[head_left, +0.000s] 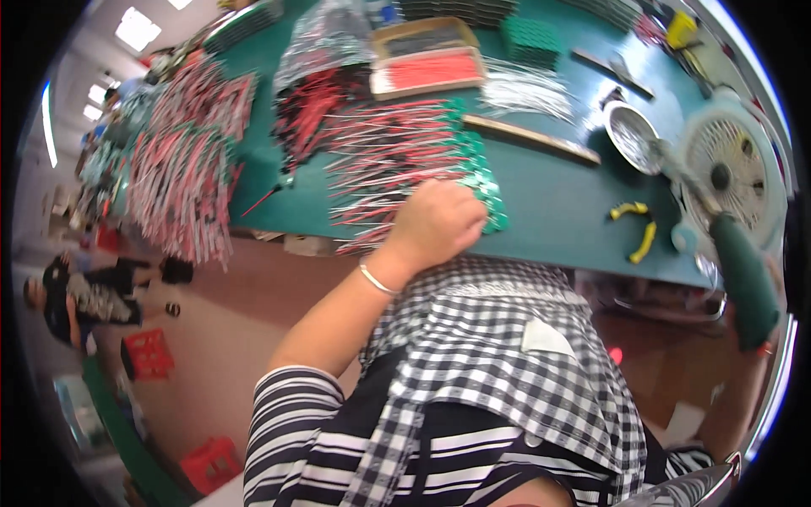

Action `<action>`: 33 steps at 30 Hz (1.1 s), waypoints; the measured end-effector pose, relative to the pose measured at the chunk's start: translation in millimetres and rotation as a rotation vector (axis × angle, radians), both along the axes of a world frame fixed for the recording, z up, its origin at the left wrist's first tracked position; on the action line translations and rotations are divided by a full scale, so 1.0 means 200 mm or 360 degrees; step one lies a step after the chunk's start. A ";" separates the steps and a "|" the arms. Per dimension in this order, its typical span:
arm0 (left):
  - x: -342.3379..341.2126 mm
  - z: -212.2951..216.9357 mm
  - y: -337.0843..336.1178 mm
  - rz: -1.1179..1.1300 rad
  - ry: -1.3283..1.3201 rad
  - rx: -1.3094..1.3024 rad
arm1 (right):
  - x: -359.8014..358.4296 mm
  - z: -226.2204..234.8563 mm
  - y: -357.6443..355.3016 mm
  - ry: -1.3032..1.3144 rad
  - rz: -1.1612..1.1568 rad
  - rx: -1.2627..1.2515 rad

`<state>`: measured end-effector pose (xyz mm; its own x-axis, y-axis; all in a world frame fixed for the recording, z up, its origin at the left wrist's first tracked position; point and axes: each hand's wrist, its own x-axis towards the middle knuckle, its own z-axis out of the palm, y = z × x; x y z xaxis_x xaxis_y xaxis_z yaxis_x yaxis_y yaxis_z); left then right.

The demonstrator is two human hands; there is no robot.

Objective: The person positions wires onto circuit boards by hand and attaches them using a soldering gun.

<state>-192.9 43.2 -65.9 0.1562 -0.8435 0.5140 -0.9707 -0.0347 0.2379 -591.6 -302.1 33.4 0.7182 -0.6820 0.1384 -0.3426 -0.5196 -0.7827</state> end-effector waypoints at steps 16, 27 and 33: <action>0.11 -0.13 0.00 -0.0084 0.0092 -0.0085 | 0.52 -0.23 0.84 -0.0428 -0.0107 0.0051; 0.09 -0.08 -0.05 -0.0001 0.0409 0.0056 | 0.63 -0.54 1.02 -0.0554 -0.0016 0.1027; 0.05 -0.06 -0.08 0.0134 0.0454 0.0221 | 0.63 -0.56 0.95 -0.0189 0.0251 0.0683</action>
